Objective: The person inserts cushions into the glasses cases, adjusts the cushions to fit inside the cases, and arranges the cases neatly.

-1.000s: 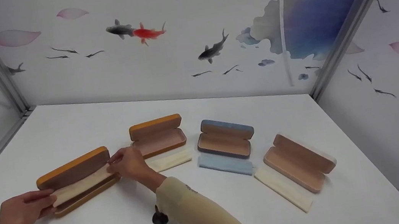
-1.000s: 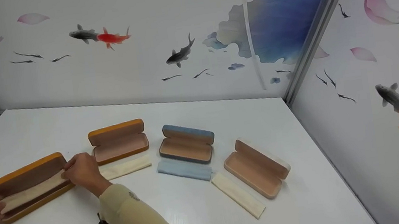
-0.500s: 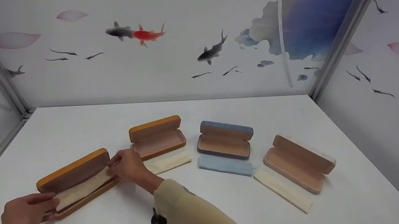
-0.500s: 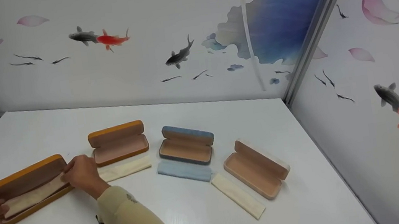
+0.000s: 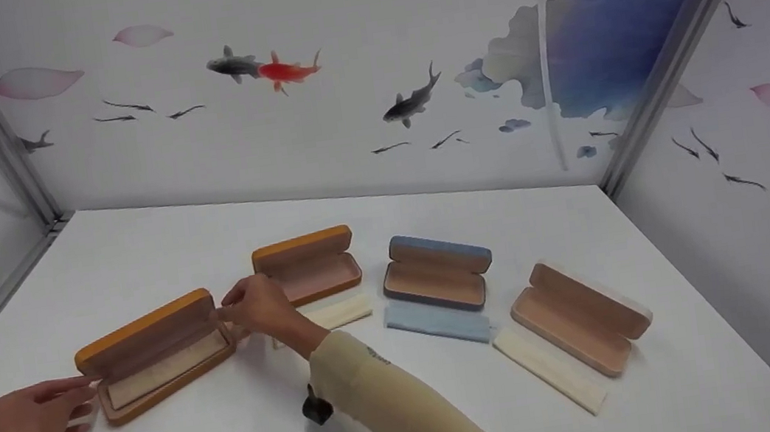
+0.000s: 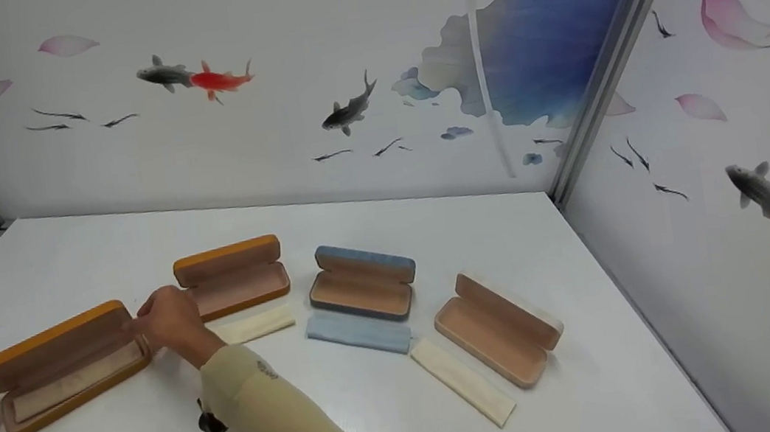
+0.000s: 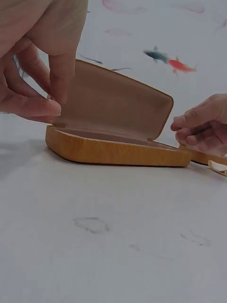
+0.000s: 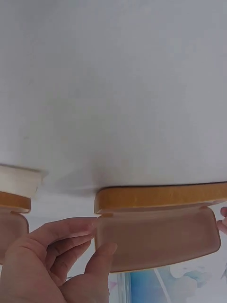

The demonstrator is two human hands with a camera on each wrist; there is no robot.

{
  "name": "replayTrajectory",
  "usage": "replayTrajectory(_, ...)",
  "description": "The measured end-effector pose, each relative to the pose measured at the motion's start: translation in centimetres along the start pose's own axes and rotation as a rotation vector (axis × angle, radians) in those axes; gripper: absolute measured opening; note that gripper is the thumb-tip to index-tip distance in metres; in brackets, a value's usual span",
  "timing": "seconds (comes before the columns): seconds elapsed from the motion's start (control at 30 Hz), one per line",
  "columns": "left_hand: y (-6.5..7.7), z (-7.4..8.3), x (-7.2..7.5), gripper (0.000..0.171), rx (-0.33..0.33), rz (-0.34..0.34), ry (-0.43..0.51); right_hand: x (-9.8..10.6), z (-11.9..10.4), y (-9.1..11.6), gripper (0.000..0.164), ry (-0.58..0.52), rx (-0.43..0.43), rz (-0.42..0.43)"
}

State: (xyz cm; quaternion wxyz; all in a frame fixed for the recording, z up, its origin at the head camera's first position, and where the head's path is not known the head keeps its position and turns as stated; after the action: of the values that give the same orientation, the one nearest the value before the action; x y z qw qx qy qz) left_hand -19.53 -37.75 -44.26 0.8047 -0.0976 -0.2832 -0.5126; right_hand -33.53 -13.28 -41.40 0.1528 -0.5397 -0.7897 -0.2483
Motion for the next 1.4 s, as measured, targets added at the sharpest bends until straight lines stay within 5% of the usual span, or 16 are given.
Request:
replayTrajectory(0.3,-3.5,-1.2,2.7,0.067,-0.020,-0.085,0.078,2.9,-2.2,-0.4,0.035,-0.108,-0.001,0.005)
replayTrajectory(0.6,-0.6,4.1,0.6,0.103,-0.016,-0.313,0.023,2.2,-2.9,-0.5,0.051,0.106,-0.024,-0.030)
replayTrajectory(0.83,-2.5,1.8,-0.2,0.113,-0.021,-0.373,-0.020,0.2,-2.5,-0.2,0.062,0.140,-0.042,-0.069)
replayTrajectory(1.07,-0.1,3.4,-0.5,0.111,-0.003,-0.402,-0.015,-1.6,-1.6,-0.4,0.073,0.101,-0.132,-0.114)
replayTrajectory(1.4,-0.1,3.0,-0.9,0.111,-0.022,-0.405,0.009,-2.1,-1.2,-0.3,0.062,0.073,-0.184,-0.080)
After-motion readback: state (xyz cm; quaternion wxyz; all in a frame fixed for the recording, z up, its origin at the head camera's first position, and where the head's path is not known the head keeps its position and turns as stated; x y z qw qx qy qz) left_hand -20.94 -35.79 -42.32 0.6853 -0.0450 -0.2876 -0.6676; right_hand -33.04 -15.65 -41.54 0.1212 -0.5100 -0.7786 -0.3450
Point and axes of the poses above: each hand's wrist, its own y-axis away from the middle knuckle, its own x-axis out of the back of the hand, z = x × y, the point moved 5 cm from there along -y, towards the middle knuckle, and after that the axes turned 9 degrees about -x, right-handed, at the moved point
